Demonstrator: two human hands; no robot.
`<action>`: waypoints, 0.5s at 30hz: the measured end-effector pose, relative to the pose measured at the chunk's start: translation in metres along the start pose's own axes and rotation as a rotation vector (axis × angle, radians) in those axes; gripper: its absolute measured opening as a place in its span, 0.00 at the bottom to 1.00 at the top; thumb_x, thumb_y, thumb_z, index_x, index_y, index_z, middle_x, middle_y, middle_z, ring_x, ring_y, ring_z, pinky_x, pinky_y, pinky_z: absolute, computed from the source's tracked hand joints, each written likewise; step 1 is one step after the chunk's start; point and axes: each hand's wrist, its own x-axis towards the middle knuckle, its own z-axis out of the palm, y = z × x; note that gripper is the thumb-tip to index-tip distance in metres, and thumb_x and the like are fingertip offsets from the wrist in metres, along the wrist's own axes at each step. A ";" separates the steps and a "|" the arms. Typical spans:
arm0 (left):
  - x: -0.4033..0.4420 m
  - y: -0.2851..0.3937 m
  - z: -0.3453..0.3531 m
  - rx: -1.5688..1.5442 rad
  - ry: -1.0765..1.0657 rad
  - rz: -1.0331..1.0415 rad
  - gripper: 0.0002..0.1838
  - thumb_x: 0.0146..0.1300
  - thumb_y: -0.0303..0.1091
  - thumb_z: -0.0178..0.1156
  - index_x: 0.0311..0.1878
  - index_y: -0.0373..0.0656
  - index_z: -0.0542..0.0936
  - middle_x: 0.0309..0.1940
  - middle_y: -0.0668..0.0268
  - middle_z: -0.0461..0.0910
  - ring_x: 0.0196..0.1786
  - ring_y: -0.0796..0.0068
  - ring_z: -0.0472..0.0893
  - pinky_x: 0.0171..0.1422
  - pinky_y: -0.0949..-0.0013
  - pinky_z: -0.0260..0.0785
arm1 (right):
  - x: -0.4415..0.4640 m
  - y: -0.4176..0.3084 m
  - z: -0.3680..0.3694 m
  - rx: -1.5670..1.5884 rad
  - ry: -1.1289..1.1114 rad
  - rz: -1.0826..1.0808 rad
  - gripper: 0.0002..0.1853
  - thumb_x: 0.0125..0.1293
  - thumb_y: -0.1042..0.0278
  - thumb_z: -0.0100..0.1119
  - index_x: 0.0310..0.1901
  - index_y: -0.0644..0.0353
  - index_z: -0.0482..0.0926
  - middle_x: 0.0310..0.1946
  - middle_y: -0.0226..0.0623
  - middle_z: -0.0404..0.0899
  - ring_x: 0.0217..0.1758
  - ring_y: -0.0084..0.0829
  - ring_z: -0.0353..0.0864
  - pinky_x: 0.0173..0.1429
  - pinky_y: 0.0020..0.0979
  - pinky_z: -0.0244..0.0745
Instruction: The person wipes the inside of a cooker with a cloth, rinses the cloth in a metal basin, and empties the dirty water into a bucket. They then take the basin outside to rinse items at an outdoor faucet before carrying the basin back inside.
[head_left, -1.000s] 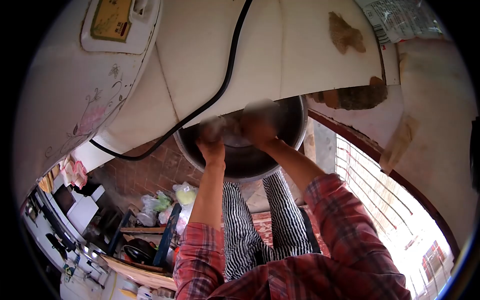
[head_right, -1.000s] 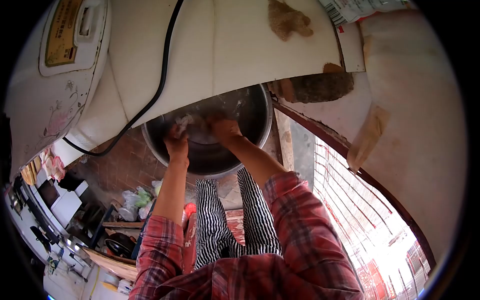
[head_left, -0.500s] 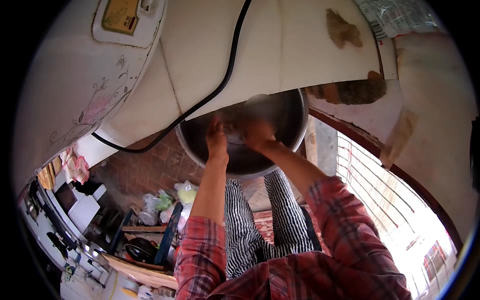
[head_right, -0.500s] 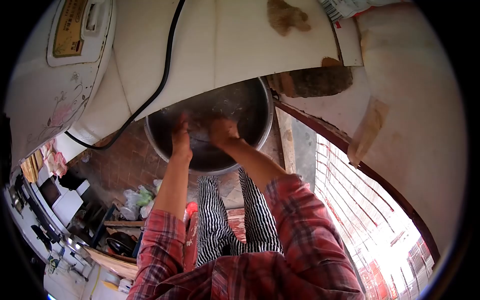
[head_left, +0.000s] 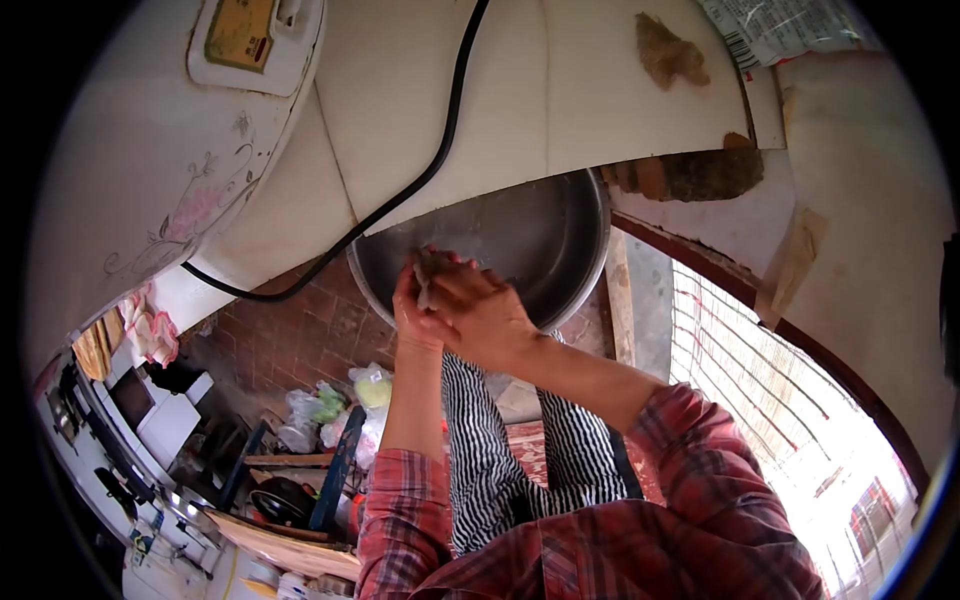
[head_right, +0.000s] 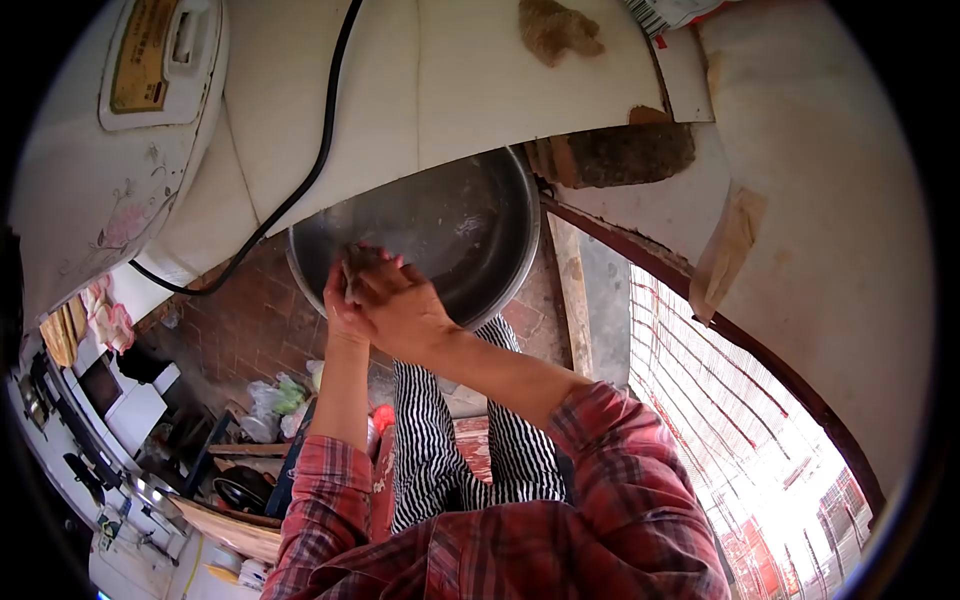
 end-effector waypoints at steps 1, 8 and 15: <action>0.001 0.007 -0.013 -0.108 0.080 0.005 0.17 0.68 0.41 0.41 0.51 0.43 0.73 0.44 0.56 0.75 0.50 0.58 0.74 0.57 0.57 0.67 | -0.001 0.008 0.000 0.001 -0.004 -0.002 0.12 0.53 0.66 0.58 0.40 0.58 0.76 0.43 0.40 0.72 0.45 0.41 0.74 0.44 0.37 0.74; 0.004 0.020 -0.015 0.092 0.217 0.094 0.11 0.65 0.35 0.50 0.49 0.47 0.75 0.37 0.66 0.77 0.40 0.70 0.76 0.43 0.71 0.70 | 0.006 0.119 0.029 -0.497 -0.324 0.490 0.22 0.56 0.62 0.57 0.53 0.57 0.70 0.58 0.44 0.61 0.61 0.45 0.61 0.53 0.39 0.70; 0.001 0.010 0.009 0.528 0.381 0.196 0.15 0.56 0.29 0.63 0.47 0.44 0.75 0.37 0.70 0.77 0.39 0.76 0.76 0.42 0.74 0.70 | -0.006 0.139 0.059 -0.441 -0.407 0.558 0.20 0.57 0.60 0.55 0.52 0.56 0.74 0.62 0.45 0.57 0.67 0.43 0.53 0.61 0.40 0.66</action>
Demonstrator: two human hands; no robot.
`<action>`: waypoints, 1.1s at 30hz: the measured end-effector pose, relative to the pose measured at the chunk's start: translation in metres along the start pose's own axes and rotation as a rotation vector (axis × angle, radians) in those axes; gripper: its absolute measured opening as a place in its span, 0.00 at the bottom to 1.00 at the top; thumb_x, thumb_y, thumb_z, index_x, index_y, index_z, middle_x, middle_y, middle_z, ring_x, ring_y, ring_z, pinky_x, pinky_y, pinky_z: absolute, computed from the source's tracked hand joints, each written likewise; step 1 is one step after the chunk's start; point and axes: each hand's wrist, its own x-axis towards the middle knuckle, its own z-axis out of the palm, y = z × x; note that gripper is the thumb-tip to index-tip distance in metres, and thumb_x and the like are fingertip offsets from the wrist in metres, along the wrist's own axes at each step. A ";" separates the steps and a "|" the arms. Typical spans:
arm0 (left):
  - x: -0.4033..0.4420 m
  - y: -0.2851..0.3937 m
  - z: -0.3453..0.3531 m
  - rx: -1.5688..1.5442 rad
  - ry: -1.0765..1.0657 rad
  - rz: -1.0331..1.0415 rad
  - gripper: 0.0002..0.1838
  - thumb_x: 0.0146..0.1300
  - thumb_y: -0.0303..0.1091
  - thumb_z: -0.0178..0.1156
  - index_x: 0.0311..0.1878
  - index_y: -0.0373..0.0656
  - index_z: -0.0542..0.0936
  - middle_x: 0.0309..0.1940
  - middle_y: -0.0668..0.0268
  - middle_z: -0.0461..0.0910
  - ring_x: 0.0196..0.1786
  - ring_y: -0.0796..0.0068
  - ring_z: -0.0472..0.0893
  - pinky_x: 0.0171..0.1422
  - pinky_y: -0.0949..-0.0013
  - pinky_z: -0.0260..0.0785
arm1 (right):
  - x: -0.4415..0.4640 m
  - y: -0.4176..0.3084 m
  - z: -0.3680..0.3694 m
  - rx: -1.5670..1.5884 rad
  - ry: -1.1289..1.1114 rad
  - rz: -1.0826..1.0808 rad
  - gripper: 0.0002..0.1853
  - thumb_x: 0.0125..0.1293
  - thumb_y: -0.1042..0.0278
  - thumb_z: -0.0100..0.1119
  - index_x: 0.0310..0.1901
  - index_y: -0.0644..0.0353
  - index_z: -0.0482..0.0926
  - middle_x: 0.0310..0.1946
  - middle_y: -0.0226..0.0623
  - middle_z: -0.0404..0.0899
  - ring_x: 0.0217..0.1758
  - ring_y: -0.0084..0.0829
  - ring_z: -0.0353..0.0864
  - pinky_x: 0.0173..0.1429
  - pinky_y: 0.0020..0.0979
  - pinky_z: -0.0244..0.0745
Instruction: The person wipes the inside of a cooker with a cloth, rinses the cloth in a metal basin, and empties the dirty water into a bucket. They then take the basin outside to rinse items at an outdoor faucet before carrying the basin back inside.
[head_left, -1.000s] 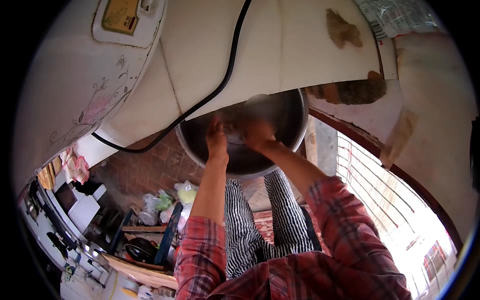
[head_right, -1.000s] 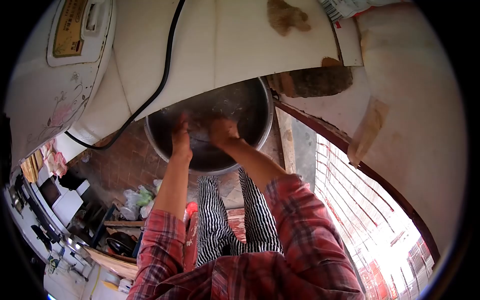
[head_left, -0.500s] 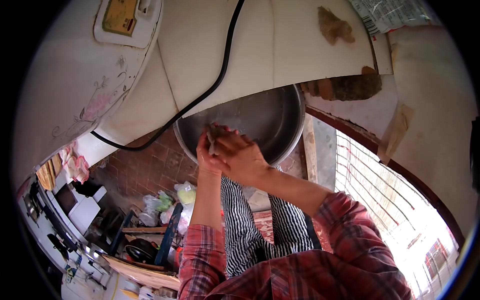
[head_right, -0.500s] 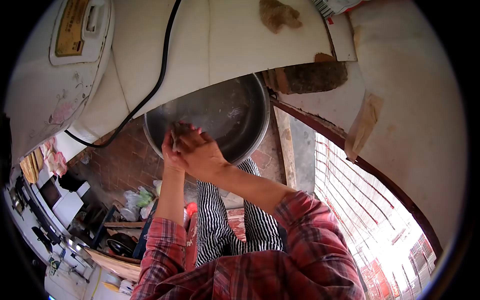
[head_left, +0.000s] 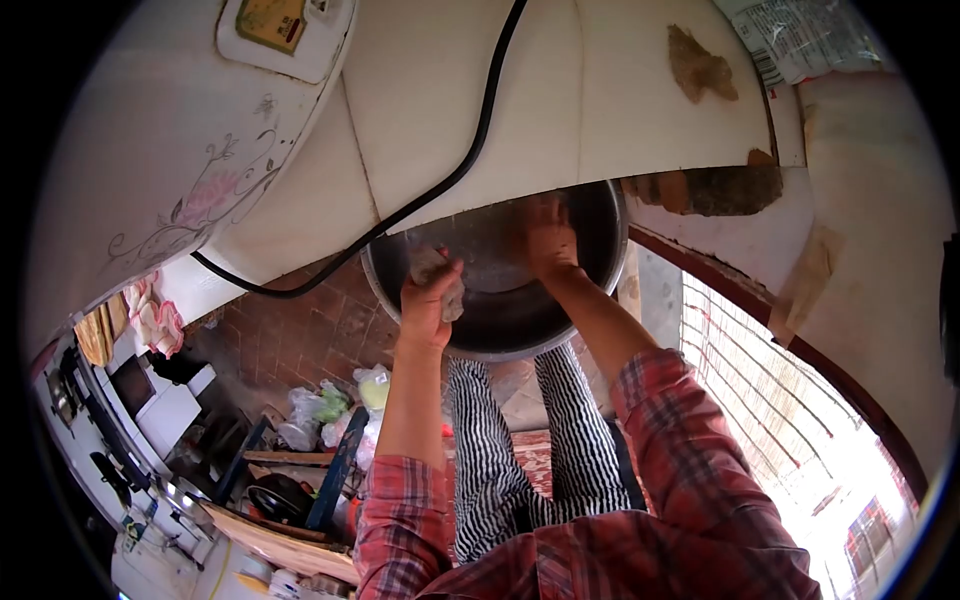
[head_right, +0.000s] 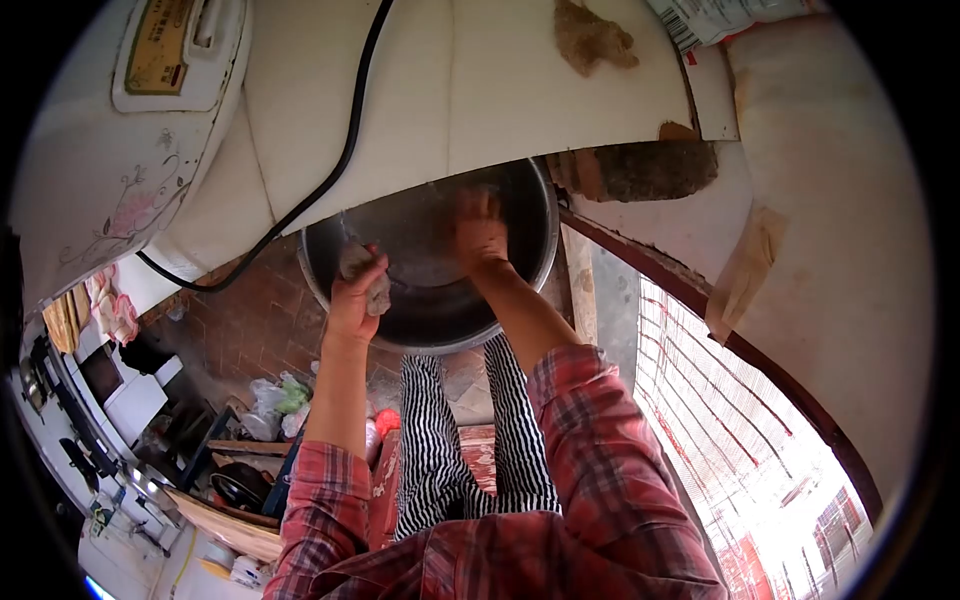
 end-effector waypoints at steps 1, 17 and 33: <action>-0.001 -0.002 0.004 0.157 0.071 0.047 0.15 0.55 0.28 0.64 0.46 0.42 0.75 0.37 0.70 0.77 0.39 0.77 0.76 0.43 0.74 0.69 | 0.003 0.010 0.023 -0.145 0.092 -0.102 0.18 0.58 0.60 0.55 0.49 0.56 0.75 0.61 0.46 0.60 0.65 0.44 0.58 0.58 0.39 0.68; -0.005 -0.004 0.046 0.832 0.459 0.277 0.26 0.58 0.52 0.58 0.38 0.32 0.80 0.27 0.57 0.81 0.31 0.65 0.79 0.41 0.66 0.69 | -0.070 -0.008 -0.088 0.747 0.529 -0.031 0.09 0.56 0.63 0.58 0.30 0.60 0.77 0.26 0.47 0.73 0.31 0.48 0.73 0.34 0.41 0.71; 0.022 0.030 -0.018 1.350 0.483 0.748 0.21 0.52 0.46 0.60 0.40 0.38 0.79 0.49 0.52 0.73 0.51 0.51 0.69 0.61 0.55 0.55 | -0.052 0.059 -0.060 0.373 0.692 0.123 0.14 0.52 0.57 0.62 0.35 0.58 0.82 0.53 0.51 0.70 0.60 0.46 0.63 0.59 0.44 0.60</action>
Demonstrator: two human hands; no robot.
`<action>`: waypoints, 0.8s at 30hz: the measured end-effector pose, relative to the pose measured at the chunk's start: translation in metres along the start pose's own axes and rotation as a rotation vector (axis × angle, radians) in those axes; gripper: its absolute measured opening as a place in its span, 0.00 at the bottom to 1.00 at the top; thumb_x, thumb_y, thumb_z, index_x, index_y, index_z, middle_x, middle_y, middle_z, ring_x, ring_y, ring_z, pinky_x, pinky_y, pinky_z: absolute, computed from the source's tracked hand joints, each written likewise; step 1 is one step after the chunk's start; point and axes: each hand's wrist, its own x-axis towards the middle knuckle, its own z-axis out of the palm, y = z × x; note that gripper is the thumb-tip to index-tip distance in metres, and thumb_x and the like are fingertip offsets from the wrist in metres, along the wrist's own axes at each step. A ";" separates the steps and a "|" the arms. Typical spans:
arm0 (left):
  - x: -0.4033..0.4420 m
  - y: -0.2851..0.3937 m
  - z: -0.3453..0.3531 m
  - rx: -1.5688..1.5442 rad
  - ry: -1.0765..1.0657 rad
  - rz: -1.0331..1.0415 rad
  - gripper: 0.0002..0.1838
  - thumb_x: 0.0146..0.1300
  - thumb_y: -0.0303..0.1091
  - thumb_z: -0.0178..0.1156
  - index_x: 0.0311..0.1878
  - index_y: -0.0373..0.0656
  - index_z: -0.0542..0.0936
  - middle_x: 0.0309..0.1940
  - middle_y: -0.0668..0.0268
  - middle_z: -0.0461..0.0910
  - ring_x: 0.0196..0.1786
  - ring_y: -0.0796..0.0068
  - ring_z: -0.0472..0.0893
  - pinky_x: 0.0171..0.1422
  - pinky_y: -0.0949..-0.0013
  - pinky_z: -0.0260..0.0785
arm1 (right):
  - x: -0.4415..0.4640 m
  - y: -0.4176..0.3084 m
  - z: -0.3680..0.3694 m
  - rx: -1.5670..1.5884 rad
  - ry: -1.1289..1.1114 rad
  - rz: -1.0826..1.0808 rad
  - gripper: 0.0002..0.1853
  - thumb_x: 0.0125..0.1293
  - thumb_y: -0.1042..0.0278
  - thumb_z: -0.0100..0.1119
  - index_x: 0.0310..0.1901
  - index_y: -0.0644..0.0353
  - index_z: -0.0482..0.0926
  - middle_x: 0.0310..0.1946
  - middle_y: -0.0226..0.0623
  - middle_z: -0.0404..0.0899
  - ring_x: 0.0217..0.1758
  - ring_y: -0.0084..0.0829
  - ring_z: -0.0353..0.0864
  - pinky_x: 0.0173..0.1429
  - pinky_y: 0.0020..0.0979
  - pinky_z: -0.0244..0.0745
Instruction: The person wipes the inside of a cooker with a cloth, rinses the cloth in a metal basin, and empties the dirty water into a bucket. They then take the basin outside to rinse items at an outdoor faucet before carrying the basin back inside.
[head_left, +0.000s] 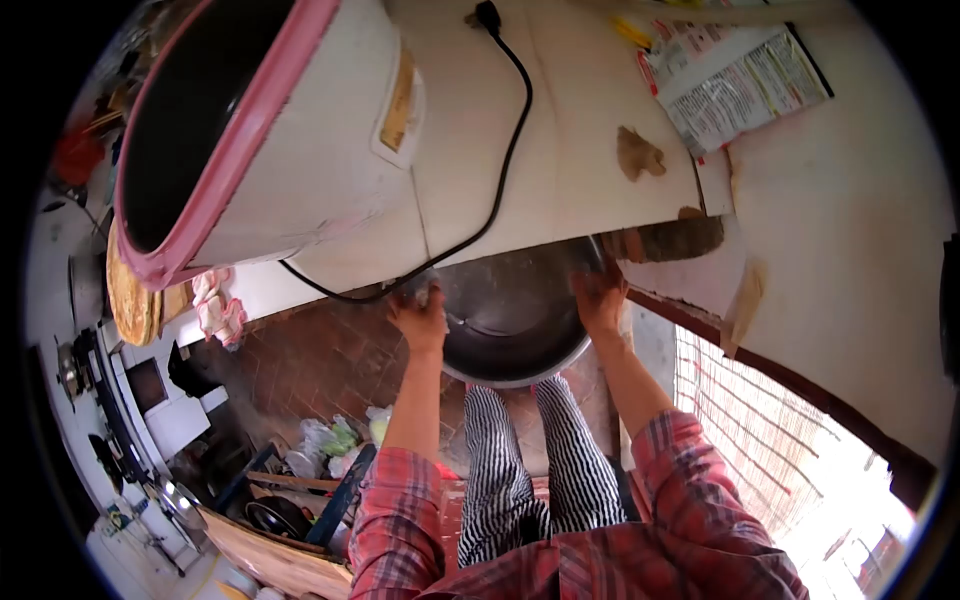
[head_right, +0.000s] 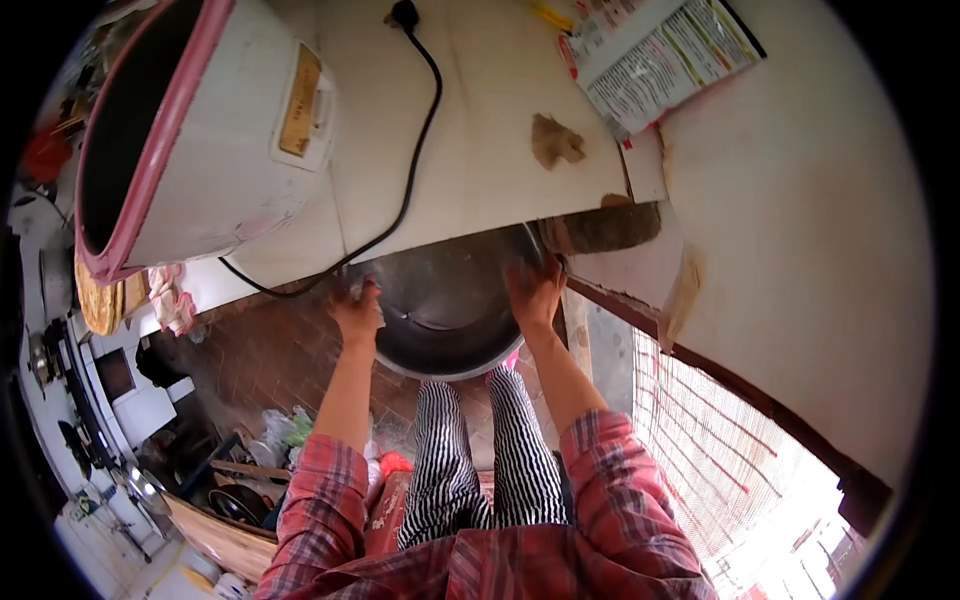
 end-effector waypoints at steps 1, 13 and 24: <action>0.005 -0.010 0.004 -0.019 -0.018 -0.021 0.22 0.53 0.47 0.60 0.41 0.37 0.79 0.50 0.51 0.72 0.51 0.49 0.69 0.61 0.54 0.55 | 0.006 0.005 0.005 -0.010 0.001 0.019 0.14 0.52 0.57 0.62 0.35 0.58 0.82 0.53 0.51 0.70 0.60 0.46 0.63 0.59 0.44 0.60; 0.027 -0.023 -0.045 -0.170 -0.306 -0.098 0.19 0.58 0.44 0.60 0.34 0.33 0.78 0.28 0.60 0.79 0.25 0.72 0.76 0.33 0.69 0.69 | -0.009 0.000 0.004 0.261 0.080 0.723 0.28 0.46 0.45 0.67 0.43 0.58 0.77 0.39 0.39 0.78 0.44 0.43 0.77 0.45 0.38 0.71; -0.078 0.061 -0.150 -0.006 -0.557 0.082 0.22 0.57 0.48 0.59 0.44 0.38 0.80 0.35 0.55 0.66 0.39 0.57 0.71 0.48 0.61 0.65 | -0.113 -0.039 -0.174 0.169 0.254 0.671 0.22 0.51 0.52 0.67 0.23 0.68 0.77 0.27 0.38 0.68 0.30 0.35 0.69 0.35 0.31 0.65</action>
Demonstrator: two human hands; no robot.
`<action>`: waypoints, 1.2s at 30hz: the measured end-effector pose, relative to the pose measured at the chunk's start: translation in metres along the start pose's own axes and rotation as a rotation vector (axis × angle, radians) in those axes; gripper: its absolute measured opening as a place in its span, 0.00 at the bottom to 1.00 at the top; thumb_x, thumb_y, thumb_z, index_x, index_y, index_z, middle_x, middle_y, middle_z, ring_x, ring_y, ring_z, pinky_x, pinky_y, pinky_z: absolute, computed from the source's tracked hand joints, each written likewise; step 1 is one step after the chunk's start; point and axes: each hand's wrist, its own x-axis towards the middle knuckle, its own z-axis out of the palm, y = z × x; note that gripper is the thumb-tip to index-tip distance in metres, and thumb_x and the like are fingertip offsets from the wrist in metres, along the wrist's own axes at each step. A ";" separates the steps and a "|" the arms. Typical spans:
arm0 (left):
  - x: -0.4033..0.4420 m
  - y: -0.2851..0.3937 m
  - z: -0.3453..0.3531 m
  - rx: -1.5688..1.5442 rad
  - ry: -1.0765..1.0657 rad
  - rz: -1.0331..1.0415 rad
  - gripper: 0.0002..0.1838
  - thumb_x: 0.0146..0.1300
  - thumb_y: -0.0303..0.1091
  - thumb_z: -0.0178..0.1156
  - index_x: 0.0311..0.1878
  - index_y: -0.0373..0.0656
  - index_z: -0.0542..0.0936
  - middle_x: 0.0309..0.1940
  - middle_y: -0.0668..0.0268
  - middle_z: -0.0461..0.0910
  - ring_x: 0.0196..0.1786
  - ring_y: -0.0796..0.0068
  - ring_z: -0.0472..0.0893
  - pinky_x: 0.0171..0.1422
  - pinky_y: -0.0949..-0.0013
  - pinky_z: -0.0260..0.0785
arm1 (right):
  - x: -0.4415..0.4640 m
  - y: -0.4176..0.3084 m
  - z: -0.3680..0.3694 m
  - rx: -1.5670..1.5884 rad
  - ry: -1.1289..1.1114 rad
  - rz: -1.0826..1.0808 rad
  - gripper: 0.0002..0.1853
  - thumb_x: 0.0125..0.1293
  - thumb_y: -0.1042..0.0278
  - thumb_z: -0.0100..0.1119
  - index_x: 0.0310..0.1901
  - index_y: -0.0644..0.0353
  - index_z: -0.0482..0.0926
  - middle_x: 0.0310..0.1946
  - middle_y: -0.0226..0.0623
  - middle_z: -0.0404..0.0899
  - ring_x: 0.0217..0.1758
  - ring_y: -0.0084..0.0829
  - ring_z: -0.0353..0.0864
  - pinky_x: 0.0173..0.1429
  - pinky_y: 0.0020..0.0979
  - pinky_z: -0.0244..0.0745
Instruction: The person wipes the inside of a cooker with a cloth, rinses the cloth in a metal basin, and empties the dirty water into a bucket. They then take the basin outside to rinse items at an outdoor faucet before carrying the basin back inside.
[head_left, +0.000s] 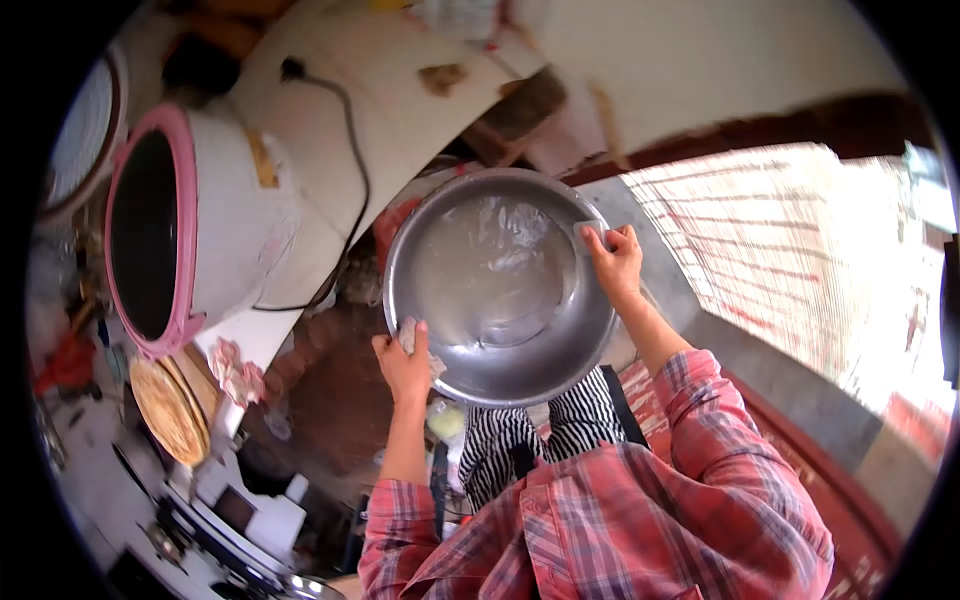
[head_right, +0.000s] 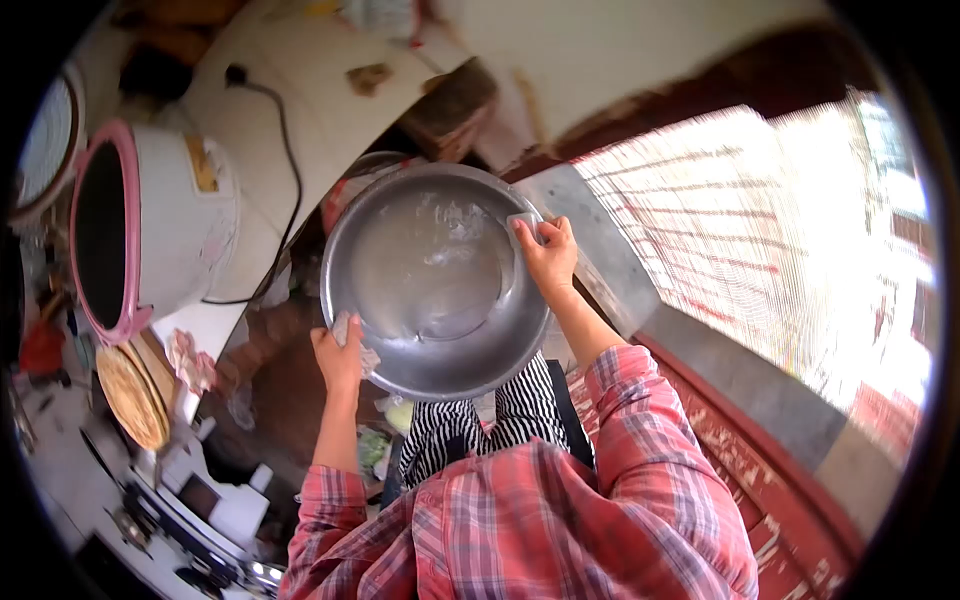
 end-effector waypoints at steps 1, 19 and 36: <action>-0.011 0.013 0.002 0.018 -0.029 0.024 0.21 0.57 0.48 0.59 0.43 0.38 0.80 0.35 0.55 0.67 0.39 0.58 0.71 0.47 0.61 0.65 | -0.005 0.004 -0.023 0.005 0.045 0.022 0.22 0.51 0.52 0.67 0.23 0.68 0.77 0.27 0.38 0.68 0.30 0.35 0.69 0.35 0.31 0.65; -0.182 0.369 0.216 0.380 -0.566 1.074 0.18 0.57 0.46 0.60 0.29 0.38 0.79 0.31 0.56 0.67 0.32 0.56 0.72 0.38 0.57 0.65 | -0.136 0.232 -0.345 0.215 0.968 0.531 0.15 0.52 0.60 0.68 0.27 0.66 0.80 0.22 0.30 0.67 0.25 0.23 0.66 0.31 0.27 0.63; -0.340 0.592 0.522 1.394 -1.235 2.207 0.25 0.56 0.54 0.57 0.30 0.36 0.81 0.27 0.46 0.77 0.39 0.46 0.75 0.46 0.53 0.69 | -0.149 0.300 -0.385 0.383 1.639 1.165 0.20 0.55 0.54 0.65 0.24 0.68 0.77 0.24 0.34 0.69 0.28 0.25 0.68 0.34 0.30 0.64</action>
